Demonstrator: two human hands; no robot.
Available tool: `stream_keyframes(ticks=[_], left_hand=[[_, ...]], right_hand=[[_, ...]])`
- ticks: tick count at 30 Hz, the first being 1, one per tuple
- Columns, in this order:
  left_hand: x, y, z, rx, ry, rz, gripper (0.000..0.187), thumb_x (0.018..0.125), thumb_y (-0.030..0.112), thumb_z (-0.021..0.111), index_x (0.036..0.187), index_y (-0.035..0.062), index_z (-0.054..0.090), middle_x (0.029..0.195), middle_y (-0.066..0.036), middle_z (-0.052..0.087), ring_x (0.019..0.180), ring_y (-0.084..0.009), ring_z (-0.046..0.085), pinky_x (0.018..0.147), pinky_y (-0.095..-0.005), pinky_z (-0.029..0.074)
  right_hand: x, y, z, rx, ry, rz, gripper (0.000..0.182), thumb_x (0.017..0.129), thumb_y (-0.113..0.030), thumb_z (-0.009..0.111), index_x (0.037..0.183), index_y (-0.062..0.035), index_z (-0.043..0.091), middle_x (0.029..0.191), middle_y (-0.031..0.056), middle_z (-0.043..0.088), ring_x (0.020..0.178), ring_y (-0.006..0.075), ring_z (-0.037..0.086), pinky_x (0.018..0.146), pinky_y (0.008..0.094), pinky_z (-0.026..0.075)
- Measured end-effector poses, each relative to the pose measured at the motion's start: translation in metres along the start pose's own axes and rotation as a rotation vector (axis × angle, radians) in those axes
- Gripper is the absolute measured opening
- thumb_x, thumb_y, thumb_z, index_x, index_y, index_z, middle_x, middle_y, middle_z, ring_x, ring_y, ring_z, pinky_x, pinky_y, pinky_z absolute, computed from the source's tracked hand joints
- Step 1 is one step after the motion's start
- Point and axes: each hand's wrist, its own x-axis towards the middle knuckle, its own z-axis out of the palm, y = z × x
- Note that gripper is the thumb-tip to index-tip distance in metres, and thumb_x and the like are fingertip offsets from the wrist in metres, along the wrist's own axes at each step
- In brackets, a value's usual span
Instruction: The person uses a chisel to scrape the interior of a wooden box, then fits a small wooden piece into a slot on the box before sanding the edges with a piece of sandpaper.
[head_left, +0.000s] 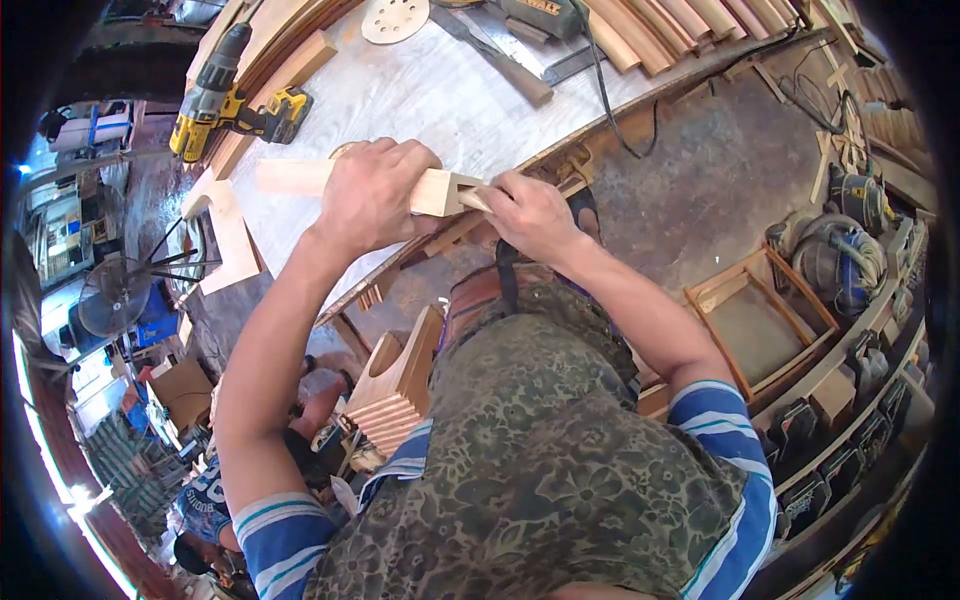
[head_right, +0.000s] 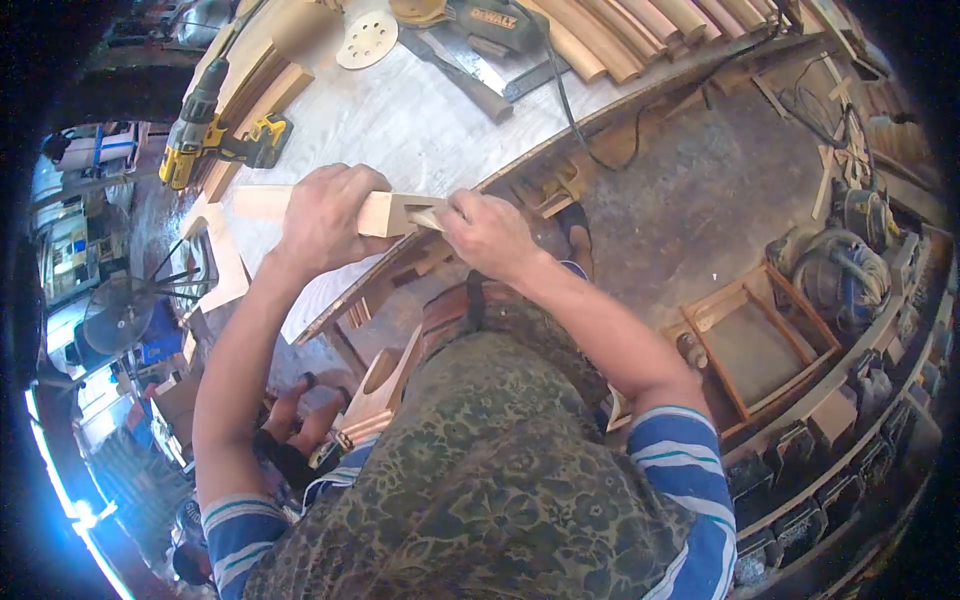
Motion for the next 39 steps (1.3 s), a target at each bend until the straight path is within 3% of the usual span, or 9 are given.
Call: stream_keyframes(ticks=[14,20,22,26,30,33,35,36,39], left_hand=[[-0.002,0.002,-0.001,0.007,0.014,-0.013,0.054,0.059,0.031,0.094,0.1,0.0136,0.062,0.087,-0.007,0.066,0.084,-0.0306,0.067,0.076,-0.0449,0.053],[-0.003,0.001,0.003,0.009,0.029,0.01,0.051,0.059,0.03,0.092,0.098,0.0139,0.062,0.087,-0.007,0.068,0.085,-0.0304,0.067,0.076,-0.0459,0.054],[0.003,0.008,0.005,0.009,0.051,0.051,0.05,0.06,0.03,0.091,0.097,0.014,0.061,0.086,-0.007,0.068,0.084,-0.0305,0.067,0.076,-0.046,0.054],[0.006,0.017,0.002,0.045,-0.026,0.044,0.052,0.062,0.035,0.09,0.098,0.0124,0.06,0.091,-0.005,0.069,0.089,-0.0289,0.069,0.08,-0.0438,0.055],[0.006,0.018,0.003,0.029,-0.048,0.038,0.052,0.062,0.034,0.091,0.098,0.0128,0.06,0.092,-0.006,0.069,0.089,-0.0289,0.068,0.081,-0.0443,0.055],[0.009,0.019,0.001,0.047,-0.032,0.045,0.051,0.062,0.034,0.09,0.098,0.0128,0.06,0.09,-0.006,0.068,0.089,-0.0288,0.068,0.08,-0.0444,0.055],[0.009,0.022,0.001,0.046,-0.053,0.017,0.052,0.061,0.033,0.091,0.097,0.013,0.06,0.09,-0.006,0.068,0.087,-0.0288,0.068,0.079,-0.0443,0.055],[0.009,0.023,0.001,0.046,-0.064,0.032,0.052,0.061,0.033,0.091,0.097,0.013,0.06,0.09,-0.006,0.068,0.087,-0.0288,0.068,0.079,-0.0443,0.055],[0.011,0.02,0.001,0.037,-0.074,0.038,0.051,0.06,0.032,0.091,0.097,0.0132,0.06,0.09,-0.006,0.068,0.085,-0.0286,0.068,0.078,-0.0444,0.055]], right_hand=[[0.01,-0.01,-0.011,-0.083,-0.037,-0.036,0.009,0.086,-0.012,0.068,0.089,-0.0042,0.065,0.084,0.0121,0.058,0.07,0.0327,0.066,0.059,0.0455,0.055],[0.003,-0.013,-0.033,-0.079,-0.198,0.022,0.011,0.088,-0.014,0.068,0.09,-0.0031,0.065,0.086,0.0144,0.06,0.071,0.0375,0.066,0.061,0.0488,0.055],[0.0,-0.016,-0.048,-0.116,-0.279,0.053,0.018,0.084,-0.011,0.074,0.099,-0.0024,0.069,0.09,0.0134,0.062,0.071,0.0359,0.066,0.062,0.0463,0.055],[-0.001,-0.013,-0.05,-0.07,-0.251,0.148,0.017,0.085,-0.01,0.073,0.1,-0.0021,0.072,0.089,0.0135,0.062,0.074,0.0356,0.066,0.065,0.0462,0.055],[0.002,-0.008,-0.037,0.082,-0.162,0.092,0.022,0.086,-0.006,0.073,0.107,-0.003,0.075,0.092,0.013,0.063,0.081,0.0329,0.064,0.073,0.044,0.054],[0.004,-0.008,-0.037,0.176,-0.053,-0.029,0.032,0.088,-0.007,0.067,0.12,-0.0103,0.074,0.099,0.0133,0.07,0.088,0.035,0.068,0.078,0.0455,0.055],[-0.002,-0.016,-0.034,0.548,-0.157,0.273,0.032,0.086,0.0,0.064,0.118,-0.004,0.072,0.093,0.0159,0.07,0.079,0.0332,0.068,0.074,0.0449,0.055],[-0.004,-0.017,-0.031,0.55,-0.143,0.285,0.032,0.086,0.0,0.064,0.118,-0.004,0.072,0.093,0.0159,0.07,0.079,0.0332,0.068,0.074,0.0449,0.055],[-0.001,-0.013,-0.026,0.378,-0.232,0.214,0.044,0.088,-0.002,0.055,0.129,-0.0076,0.067,0.093,0.0246,0.072,0.087,0.0451,0.07,0.08,0.0507,0.057]])
